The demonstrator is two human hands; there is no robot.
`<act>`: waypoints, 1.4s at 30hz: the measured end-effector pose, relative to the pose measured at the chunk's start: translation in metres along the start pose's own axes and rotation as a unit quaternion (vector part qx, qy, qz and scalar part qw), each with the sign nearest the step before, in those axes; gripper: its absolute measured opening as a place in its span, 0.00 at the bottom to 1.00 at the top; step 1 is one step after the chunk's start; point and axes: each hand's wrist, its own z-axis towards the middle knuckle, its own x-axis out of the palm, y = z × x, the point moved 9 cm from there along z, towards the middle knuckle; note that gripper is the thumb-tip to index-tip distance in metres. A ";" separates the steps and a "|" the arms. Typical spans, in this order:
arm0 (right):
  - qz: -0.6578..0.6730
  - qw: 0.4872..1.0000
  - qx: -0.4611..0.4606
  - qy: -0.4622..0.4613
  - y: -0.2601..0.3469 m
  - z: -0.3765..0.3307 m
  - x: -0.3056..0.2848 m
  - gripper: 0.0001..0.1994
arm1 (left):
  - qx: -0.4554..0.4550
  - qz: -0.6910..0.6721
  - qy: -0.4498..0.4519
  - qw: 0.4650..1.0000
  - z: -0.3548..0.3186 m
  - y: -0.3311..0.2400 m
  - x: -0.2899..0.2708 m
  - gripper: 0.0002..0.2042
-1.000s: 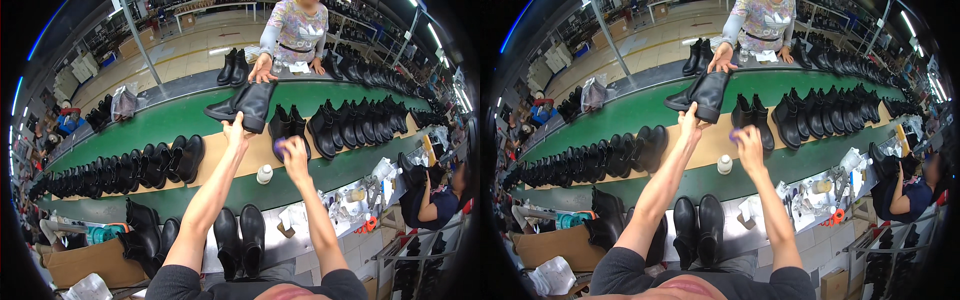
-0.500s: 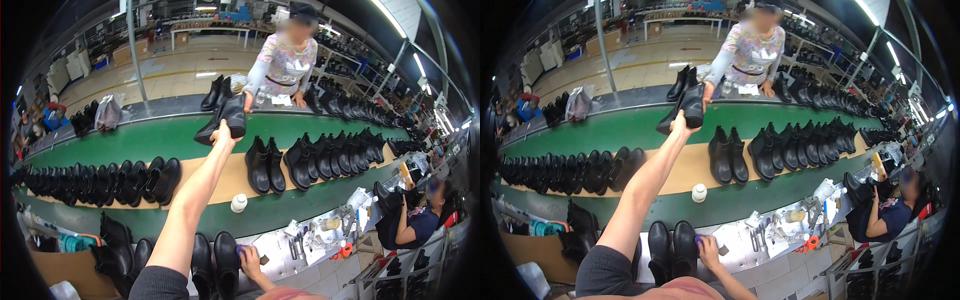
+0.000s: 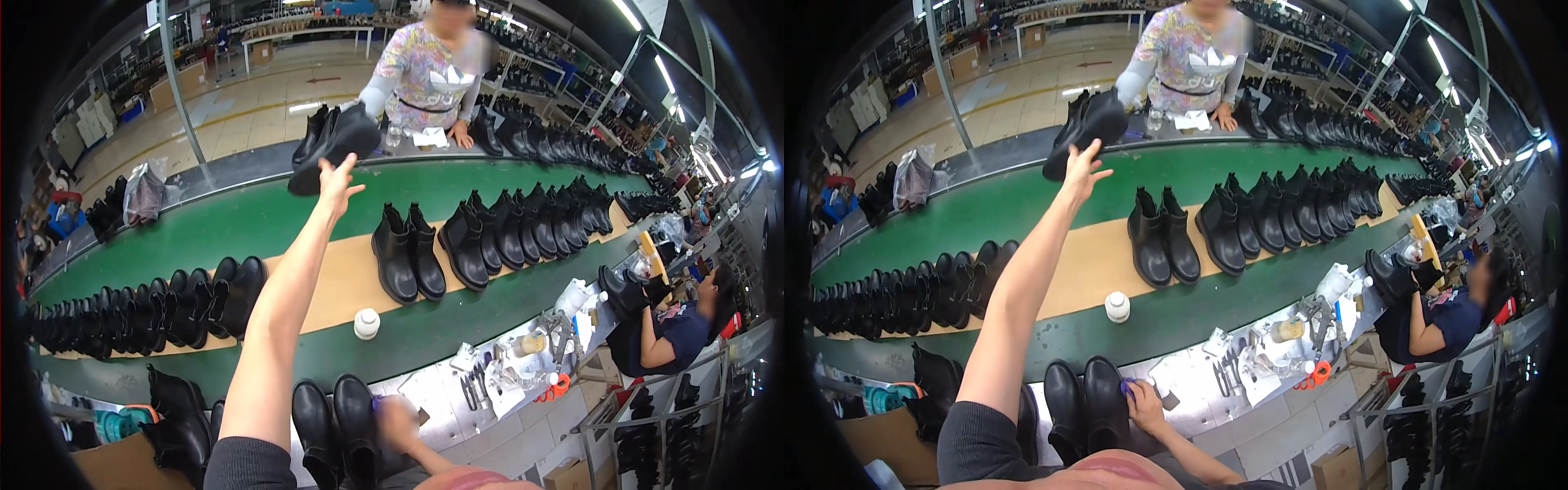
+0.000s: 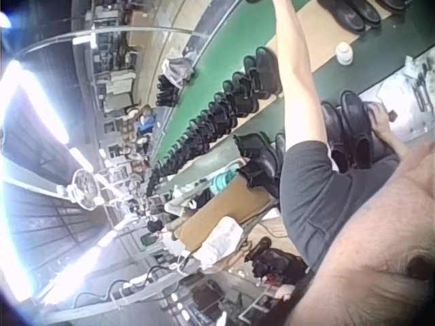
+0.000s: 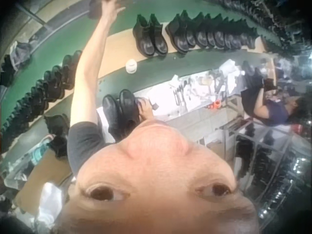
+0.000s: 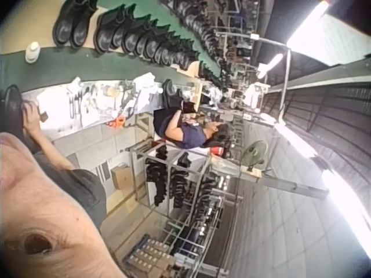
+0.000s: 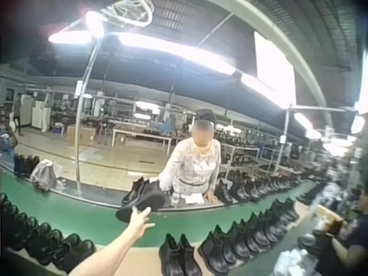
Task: The person picks up black leather boots from a conveyor belt, wipes them with a white cloth, applies a substance from a white bottle, and polishes them with a purple cloth. The person handles the boots one at a time, rotating them to clean different sides before placing them back on the belt.
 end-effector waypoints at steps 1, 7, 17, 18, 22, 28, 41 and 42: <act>0.004 1.000 0.000 0.002 0.000 0.001 0.001 0.14 | 0.037 0.151 0.026 0.988 -0.014 -0.011 0.006 0.52; -0.002 1.000 -0.001 0.005 0.001 -0.001 0.001 0.14 | 0.045 0.556 0.109 0.823 -0.084 0.030 0.015 0.51; 0.016 1.000 -0.004 0.008 0.001 0.003 0.003 0.12 | 0.492 0.256 0.154 0.817 -0.230 -0.170 0.160 0.41; 0.022 1.000 -0.003 0.004 0.004 0.006 0.000 0.12 | 0.514 0.272 0.121 0.804 -0.225 -0.170 0.150 0.39; 0.007 1.000 -0.005 -0.004 0.003 0.007 -0.001 0.12 | 0.435 0.494 0.045 0.752 -0.156 -0.098 0.048 0.34; 0.024 1.000 -0.014 0.013 0.013 0.010 0.006 0.12 | -0.261 0.800 0.279 0.463 -0.207 0.179 -0.277 0.75; -0.007 1.000 -0.003 0.010 0.001 0.000 0.004 0.12 | -0.307 0.768 0.193 0.528 -0.250 0.159 -0.232 0.79; -0.004 1.000 0.003 0.010 0.001 0.000 0.003 0.12 | -0.286 0.769 0.187 0.540 -0.251 0.157 -0.230 0.79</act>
